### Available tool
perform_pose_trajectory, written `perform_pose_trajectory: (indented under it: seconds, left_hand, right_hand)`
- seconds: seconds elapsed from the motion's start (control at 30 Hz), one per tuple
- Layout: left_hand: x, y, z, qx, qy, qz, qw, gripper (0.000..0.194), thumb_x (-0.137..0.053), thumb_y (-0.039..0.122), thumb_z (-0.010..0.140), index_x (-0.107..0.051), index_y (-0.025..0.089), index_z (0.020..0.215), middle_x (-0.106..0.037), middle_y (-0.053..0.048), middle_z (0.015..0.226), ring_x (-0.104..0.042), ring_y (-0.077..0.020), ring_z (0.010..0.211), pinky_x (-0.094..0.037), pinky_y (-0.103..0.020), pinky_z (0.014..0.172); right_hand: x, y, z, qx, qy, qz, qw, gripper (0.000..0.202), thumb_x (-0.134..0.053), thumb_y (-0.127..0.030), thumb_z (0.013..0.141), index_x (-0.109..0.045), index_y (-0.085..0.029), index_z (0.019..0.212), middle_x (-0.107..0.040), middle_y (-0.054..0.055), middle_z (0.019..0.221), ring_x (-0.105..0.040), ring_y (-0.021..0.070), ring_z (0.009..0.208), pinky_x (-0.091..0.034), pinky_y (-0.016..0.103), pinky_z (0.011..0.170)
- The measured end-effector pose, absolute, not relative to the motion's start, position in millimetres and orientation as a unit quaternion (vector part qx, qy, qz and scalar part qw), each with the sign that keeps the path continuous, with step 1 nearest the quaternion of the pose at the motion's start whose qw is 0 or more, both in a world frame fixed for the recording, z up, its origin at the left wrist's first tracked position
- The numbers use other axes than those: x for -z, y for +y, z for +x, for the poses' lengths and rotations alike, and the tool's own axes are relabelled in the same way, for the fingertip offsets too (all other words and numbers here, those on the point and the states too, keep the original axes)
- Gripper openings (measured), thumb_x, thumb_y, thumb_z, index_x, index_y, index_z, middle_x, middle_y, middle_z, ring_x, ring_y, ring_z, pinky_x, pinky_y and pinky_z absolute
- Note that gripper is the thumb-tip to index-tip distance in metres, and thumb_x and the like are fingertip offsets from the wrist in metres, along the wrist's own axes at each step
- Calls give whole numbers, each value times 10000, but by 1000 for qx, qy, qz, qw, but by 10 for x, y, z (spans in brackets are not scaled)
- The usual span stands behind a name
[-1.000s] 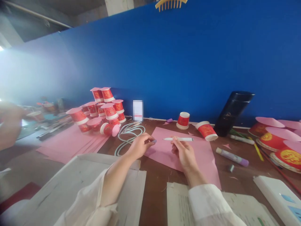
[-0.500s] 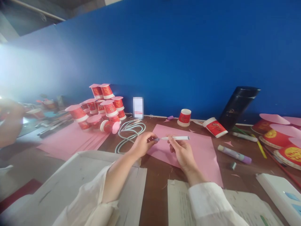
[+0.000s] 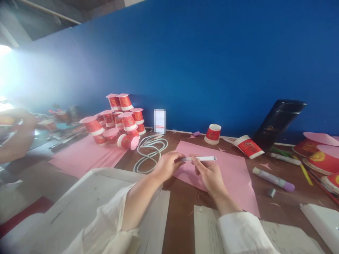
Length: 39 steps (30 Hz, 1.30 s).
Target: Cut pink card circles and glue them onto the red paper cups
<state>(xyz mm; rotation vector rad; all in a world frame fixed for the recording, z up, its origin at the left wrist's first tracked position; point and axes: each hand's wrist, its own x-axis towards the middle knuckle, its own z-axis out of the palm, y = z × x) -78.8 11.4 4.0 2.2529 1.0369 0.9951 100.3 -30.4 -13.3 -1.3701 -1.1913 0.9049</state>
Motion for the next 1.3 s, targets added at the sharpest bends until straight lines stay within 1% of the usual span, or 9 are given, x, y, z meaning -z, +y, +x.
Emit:
perform_pose_trajectory:
  seconds: [0.23, 0.37, 0.57, 0.87, 1.03, 1.1, 1.2, 1.23, 1.3]
  left_hand:
    - [-47, 77, -750, -367, 365, 829, 210, 148, -583, 261, 869, -704, 194, 920, -699, -30, 909, -624, -155, 858, -439, -242, 765]
    - [-51, 46, -744, -369, 371, 824, 216, 126, -604, 272, 858, -700, 192, 870, -684, -26, 869, -619, -153, 831, -435, -244, 746]
    - [-93, 5, -754, -369, 370, 831, 190, 159, -571, 280, 881, -685, 181, 832, -651, -25, 821, -597, -150, 799, -420, -248, 708]
    - [-101, -10, -734, -368, 358, 843, 160, 177, -543, 303, 897, -673, 189, 854, -647, -33, 853, -594, -153, 816, -423, -252, 725]
    - [-74, 76, -787, -329, 380, 852, 149, 206, -519, 316, 906, -683, 200, 862, -653, -31, 848, -593, -151, 795, -418, -249, 705]
    - [-50, 142, -855, -318, 420, 840, 129, 218, -503, 316, 909, -688, 205, 876, -658, -35, 848, -595, -155, 790, -415, -256, 713]
    - [-26, 243, -972, -267, 518, 807, 93, 232, -481, 310, 904, -689, 214, 864, -669, -47, 857, -603, -179, 788, -410, -274, 699]
    - [-26, 266, -1002, -241, 549, 796, 86, 231, -477, 310, 900, -686, 219, 864, -673, -50, 849, -606, -190, 784, -409, -281, 687]
    - [-37, 286, -1035, -196, 591, 779, 79, 213, -481, 312, 891, -677, 231, 908, -678, -54, 836, -612, -208, 784, -413, -291, 679]
  right_hand:
    - [166, -277, 1027, -398, -461, -576, 545, 408, -686, -562, 740, -724, -159, 792, -545, 4, 580, -456, 130, 579, -341, 267, 556]
    - [120, -292, 967, -451, -413, -542, 576, 386, -744, -513, 692, -743, -153, 831, -588, 22, 642, -455, 120, 560, -355, 262, 527]
    - [53, -327, 912, -491, -407, -500, 586, 332, -735, -476, 716, -750, -161, 818, -622, 40, 726, -477, 111, 605, -408, 248, 549]
    - [25, -358, 899, -533, -375, -471, 594, 370, -761, -454, 696, -751, -144, 898, -626, 47, 750, -511, 115, 643, -456, 246, 585]
    - [77, -337, 882, -510, -377, -509, 582, 371, -742, -494, 709, -725, -146, 835, -589, 19, 709, -496, 98, 596, -471, 245, 587]
    - [70, -338, 884, -498, -397, -520, 570, 389, -725, -507, 722, -716, -156, 889, -599, 16, 723, -496, 95, 571, -470, 247, 567]
    - [46, -353, 912, -477, -412, -533, 564, 464, -705, -495, 744, -683, -182, 1086, -640, 28, 811, -501, 95, 561, -458, 241, 531]
    - [42, -359, 923, -469, -415, -540, 562, 475, -702, -484, 748, -675, -187, 1118, -646, 30, 823, -501, 96, 565, -451, 236, 519]
    - [46, -370, 941, -457, -431, -549, 551, 453, -696, -465, 754, -685, -190, 1113, -649, 33, 831, -503, 103, 586, -434, 225, 496]
